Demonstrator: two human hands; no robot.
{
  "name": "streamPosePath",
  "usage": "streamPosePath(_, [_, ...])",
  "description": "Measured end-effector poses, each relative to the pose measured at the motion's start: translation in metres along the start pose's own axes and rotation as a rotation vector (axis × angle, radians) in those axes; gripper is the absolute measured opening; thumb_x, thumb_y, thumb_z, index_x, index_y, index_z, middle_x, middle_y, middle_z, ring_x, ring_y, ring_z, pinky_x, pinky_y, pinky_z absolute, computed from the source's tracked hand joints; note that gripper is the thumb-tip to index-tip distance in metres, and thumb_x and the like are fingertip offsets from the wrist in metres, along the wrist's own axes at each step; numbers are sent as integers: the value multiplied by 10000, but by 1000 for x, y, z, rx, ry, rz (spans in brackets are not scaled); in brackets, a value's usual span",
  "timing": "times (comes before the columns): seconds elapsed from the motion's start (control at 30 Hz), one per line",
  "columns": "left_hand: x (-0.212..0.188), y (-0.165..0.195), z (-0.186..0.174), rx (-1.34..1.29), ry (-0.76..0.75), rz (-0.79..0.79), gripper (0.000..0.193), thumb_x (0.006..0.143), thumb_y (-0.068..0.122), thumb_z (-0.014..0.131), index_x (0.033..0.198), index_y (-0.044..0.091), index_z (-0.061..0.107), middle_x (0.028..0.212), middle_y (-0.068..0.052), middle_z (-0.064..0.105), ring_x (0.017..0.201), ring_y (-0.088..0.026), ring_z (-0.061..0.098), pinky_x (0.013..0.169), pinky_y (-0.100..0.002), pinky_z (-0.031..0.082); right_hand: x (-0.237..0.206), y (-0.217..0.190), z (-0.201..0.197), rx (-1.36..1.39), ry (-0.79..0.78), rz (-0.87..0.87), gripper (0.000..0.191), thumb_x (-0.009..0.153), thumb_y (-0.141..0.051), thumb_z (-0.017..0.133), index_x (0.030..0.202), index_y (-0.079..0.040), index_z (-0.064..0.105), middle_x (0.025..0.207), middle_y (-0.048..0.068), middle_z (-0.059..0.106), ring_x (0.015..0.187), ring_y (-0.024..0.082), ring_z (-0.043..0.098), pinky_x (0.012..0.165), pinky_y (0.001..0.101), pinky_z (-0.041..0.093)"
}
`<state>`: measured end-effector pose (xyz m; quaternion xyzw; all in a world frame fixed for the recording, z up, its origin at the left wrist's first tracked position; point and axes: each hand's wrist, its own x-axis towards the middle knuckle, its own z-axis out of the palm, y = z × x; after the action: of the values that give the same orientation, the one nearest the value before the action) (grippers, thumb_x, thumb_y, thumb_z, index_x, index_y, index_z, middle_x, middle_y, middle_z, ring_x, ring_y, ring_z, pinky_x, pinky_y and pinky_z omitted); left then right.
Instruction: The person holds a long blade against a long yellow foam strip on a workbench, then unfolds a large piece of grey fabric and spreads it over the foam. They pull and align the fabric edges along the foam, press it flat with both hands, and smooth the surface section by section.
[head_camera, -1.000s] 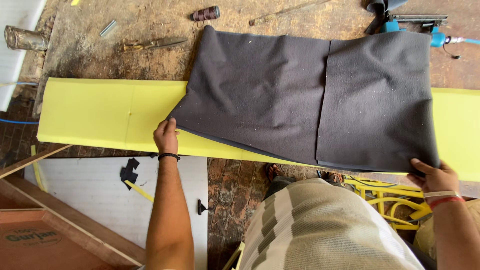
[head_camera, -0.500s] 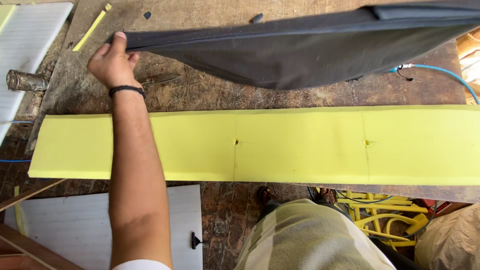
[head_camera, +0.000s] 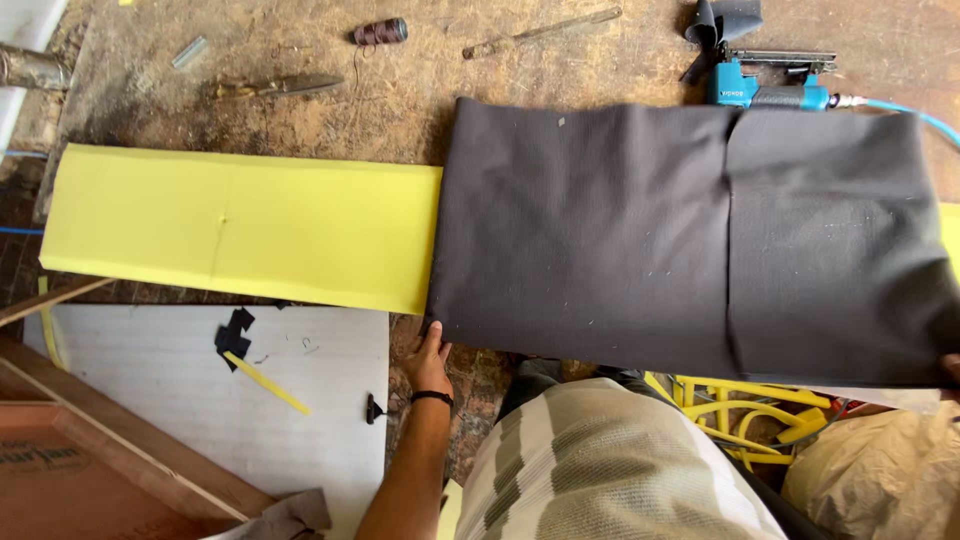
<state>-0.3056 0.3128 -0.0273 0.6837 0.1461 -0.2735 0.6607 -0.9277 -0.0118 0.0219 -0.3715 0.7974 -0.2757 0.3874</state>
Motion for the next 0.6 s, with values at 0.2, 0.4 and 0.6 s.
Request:
streamPosePath(0.2, [10, -26, 5, 34, 126, -2, 288, 851, 137, 815, 1063, -44, 741, 1111, -144, 743, 1000, -256, 715, 825, -368, 625, 17, 25, -5, -103, 52, -52, 320, 1010, -201, 760, 1210, 41, 698, 1090, 163, 700, 870, 266, 690, 731, 379, 591])
streamPosePath(0.4, [-26, 5, 18, 224, 152, 97, 196, 873, 132, 802, 960, -40, 768, 980, -139, 757, 850, -214, 730, 716, -297, 644, -29, -36, 17, 264, 67, -441, 202, 979, 15, 761, 1175, 0, 716, 998, 36, 699, 783, 135, 592, 723, 288, 477])
streamPosePath(0.6, [-36, 6, 19, 219, 100, 178, 157, 894, 110, 787, 957, -34, 769, 942, -122, 749, 801, -187, 705, 702, -290, 626, -165, -118, 124, -272, -454, -1076, 497, 781, 31, 639, 1257, -78, 732, 1062, 168, 744, 968, 310, 727, 903, 395, 570])
